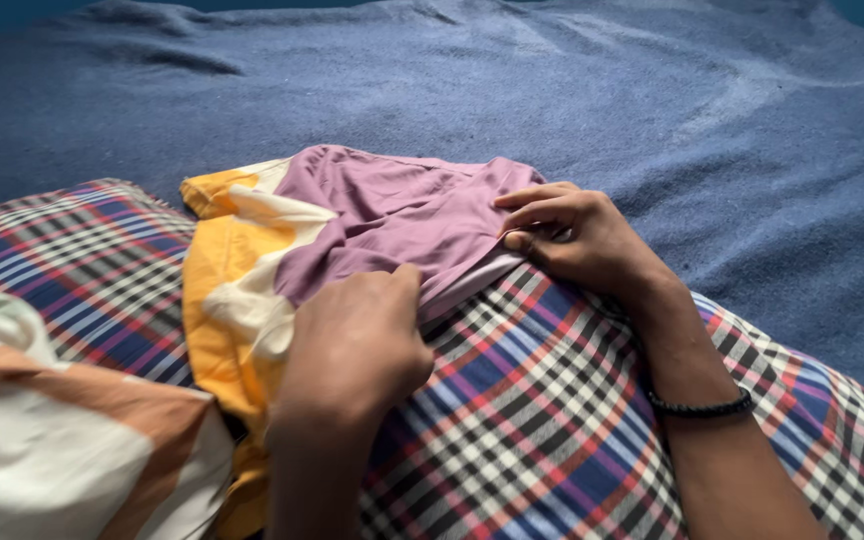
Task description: The person puts a pillowcase onto a pillow by hand, stretching the fabric and tucking the pillow inside.
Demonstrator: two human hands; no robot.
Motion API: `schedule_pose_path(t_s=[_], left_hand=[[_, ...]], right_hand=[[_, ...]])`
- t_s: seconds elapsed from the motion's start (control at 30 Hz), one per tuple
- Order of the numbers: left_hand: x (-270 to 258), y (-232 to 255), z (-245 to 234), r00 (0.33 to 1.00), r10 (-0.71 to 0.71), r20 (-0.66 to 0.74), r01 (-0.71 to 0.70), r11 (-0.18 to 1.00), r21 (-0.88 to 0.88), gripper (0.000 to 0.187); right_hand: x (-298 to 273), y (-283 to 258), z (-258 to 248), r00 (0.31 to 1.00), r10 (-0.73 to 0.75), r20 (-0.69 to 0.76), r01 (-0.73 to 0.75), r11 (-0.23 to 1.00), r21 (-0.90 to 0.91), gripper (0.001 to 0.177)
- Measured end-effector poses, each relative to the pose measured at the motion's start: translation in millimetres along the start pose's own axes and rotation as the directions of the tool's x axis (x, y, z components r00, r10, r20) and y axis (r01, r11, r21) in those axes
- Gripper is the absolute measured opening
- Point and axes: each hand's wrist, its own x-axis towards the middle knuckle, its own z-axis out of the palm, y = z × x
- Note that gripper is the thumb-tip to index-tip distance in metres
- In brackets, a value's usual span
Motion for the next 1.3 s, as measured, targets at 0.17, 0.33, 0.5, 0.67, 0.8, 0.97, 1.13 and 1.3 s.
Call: schedule_pose_path(t_s=[0.17, 0.33, 0.5, 0.67, 0.8, 0.97, 1.13, 1.3], left_hand=[[-6, -4, 11, 0.998, 0.069, -0.015, -0.070, 0.989, -0.130, 0.020], [-24, -26, 25, 0.958, 0.284, -0.036, -0.279, 0.900, -0.335, 0.036], [-59, -28, 52, 0.858, 0.049, -0.512, -0.212, 0.940, -0.267, 0.032], [-66, -43, 75, 0.755, -0.162, -0.635, 0.080, 0.984, -0.156, 0.041], [-78, -68, 94, 0.767, -0.159, -0.622, -0.042, 0.954, -0.295, 0.036], [-80, -92, 109, 0.743, -0.184, -0.644, -0.239, 0.825, -0.512, 0.018], [-74, -104, 122, 0.735, -0.170, -0.657, -0.316, 0.770, -0.554, 0.011], [-80, -92, 107, 0.817, -0.298, -0.494, -0.137, 0.731, -0.668, 0.011]], right_hand=[[-18, 27, 5, 0.933, 0.336, -0.130, -0.328, 0.941, 0.079, 0.012], [-46, 49, 6, 0.980, -0.117, -0.158, 0.041, 0.908, -0.418, 0.015], [-44, -17, 23, 0.861, 0.471, -0.192, -0.509, 0.803, -0.311, 0.019], [-55, -108, 76, 0.965, 0.157, -0.210, -0.257, 0.733, -0.630, 0.045], [-74, -182, 105, 0.978, 0.106, -0.179, -0.189, 0.811, -0.554, 0.056], [-88, -216, 112, 0.925, 0.336, 0.179, -0.188, 0.812, -0.552, 0.050], [-84, -207, 122, 0.981, 0.006, 0.193, 0.116, 0.778, -0.618, 0.082], [-80, -205, 143, 0.978, 0.138, 0.157, -0.001, 0.752, -0.659, 0.072]])
